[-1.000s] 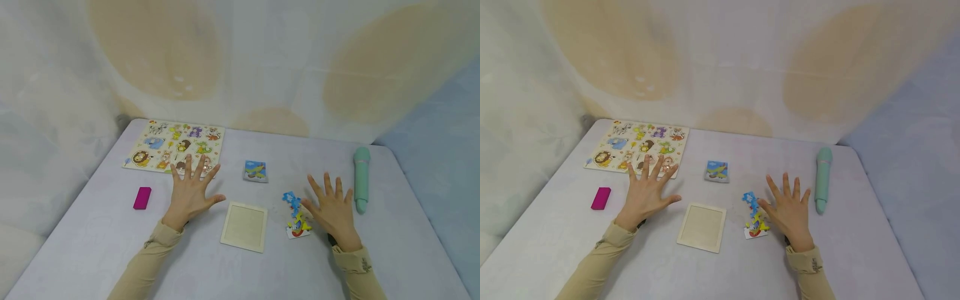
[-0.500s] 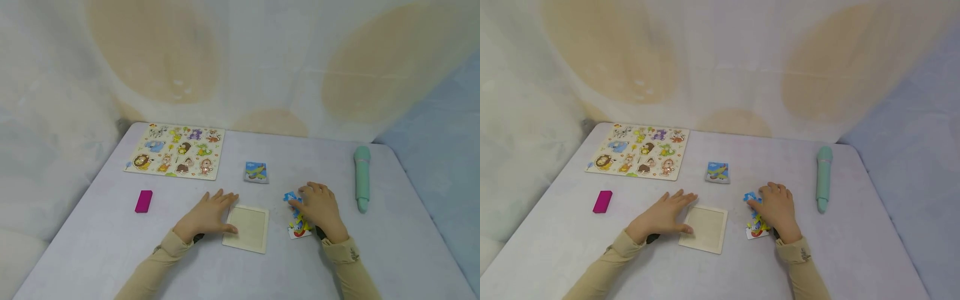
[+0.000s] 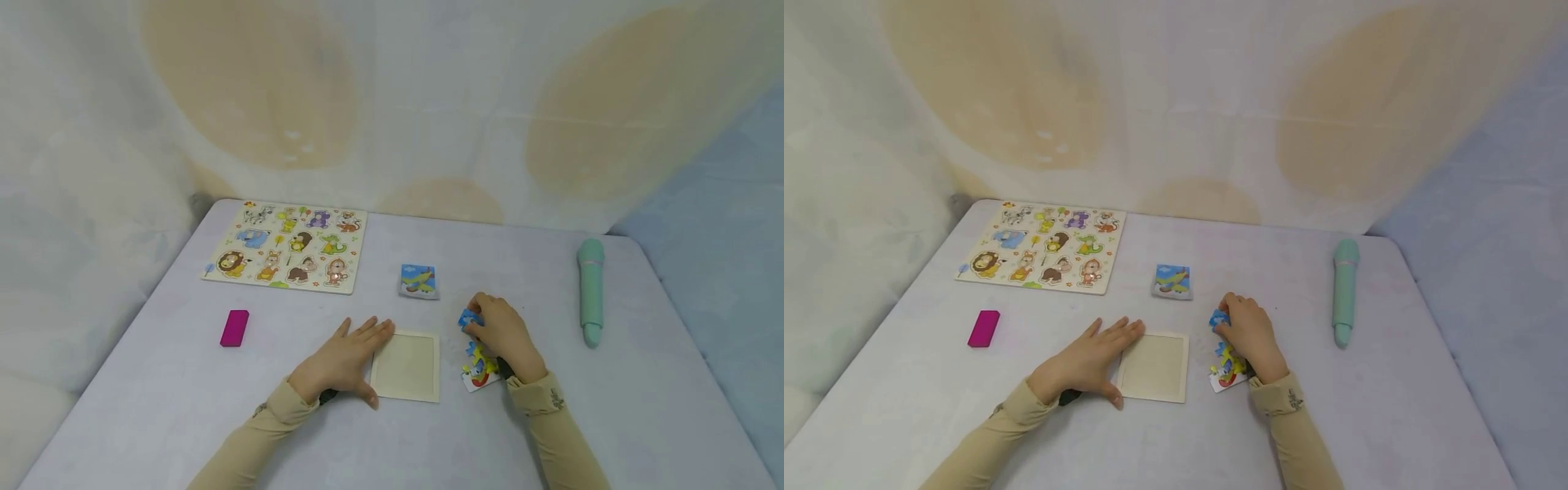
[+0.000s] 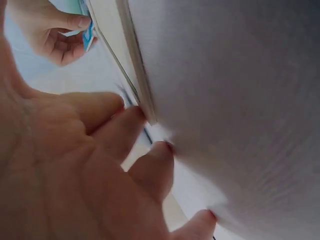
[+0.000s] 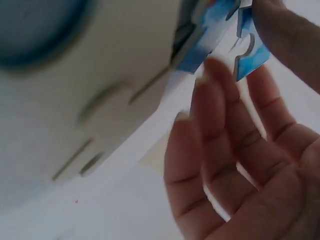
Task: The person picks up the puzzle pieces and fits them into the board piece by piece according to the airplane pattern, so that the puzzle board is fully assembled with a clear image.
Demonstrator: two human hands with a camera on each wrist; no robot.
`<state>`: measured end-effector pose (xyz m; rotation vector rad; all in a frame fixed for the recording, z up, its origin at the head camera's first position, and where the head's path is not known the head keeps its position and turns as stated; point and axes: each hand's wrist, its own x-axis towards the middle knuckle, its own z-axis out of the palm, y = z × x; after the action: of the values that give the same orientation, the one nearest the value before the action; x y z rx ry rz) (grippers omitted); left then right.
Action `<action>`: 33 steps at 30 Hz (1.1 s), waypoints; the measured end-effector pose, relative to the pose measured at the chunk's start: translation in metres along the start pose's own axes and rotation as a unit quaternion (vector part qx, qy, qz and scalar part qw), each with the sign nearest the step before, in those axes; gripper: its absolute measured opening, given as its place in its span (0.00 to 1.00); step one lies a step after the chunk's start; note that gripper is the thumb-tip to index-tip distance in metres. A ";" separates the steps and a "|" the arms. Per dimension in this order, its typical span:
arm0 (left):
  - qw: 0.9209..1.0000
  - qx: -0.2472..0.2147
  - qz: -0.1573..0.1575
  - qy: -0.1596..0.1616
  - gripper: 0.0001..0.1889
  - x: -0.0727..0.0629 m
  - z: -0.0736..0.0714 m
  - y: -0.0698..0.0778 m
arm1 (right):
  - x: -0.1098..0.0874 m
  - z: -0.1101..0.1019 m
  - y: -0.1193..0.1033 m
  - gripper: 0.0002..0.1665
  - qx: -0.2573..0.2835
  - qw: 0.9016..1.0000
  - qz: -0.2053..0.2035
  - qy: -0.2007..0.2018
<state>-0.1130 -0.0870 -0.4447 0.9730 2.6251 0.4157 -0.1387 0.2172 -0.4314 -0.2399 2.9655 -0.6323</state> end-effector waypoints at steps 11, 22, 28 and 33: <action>1.000 0.007 -0.011 -0.013 0.70 -0.004 -0.003 0.000 | 0.000 -0.013 -0.010 0.09 0.219 0.965 -0.060 -0.132; 0.999 0.020 -0.030 -0.008 0.73 0.000 0.001 -0.002 | 0.021 0.025 -0.086 0.05 0.207 0.958 -0.028 -0.199; 0.999 0.021 -0.032 -0.003 0.71 -0.001 0.001 -0.001 | 0.025 0.038 -0.101 0.07 0.199 0.965 -0.006 -0.171; 0.999 0.015 -0.032 0.000 0.70 -0.002 0.000 0.000 | 0.024 0.043 -0.109 0.11 0.143 0.980 -0.005 -0.140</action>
<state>-0.1113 -0.0882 -0.4447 0.8945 2.6612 0.3621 -0.1423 0.0981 -0.4273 -0.2919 2.5695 -0.9297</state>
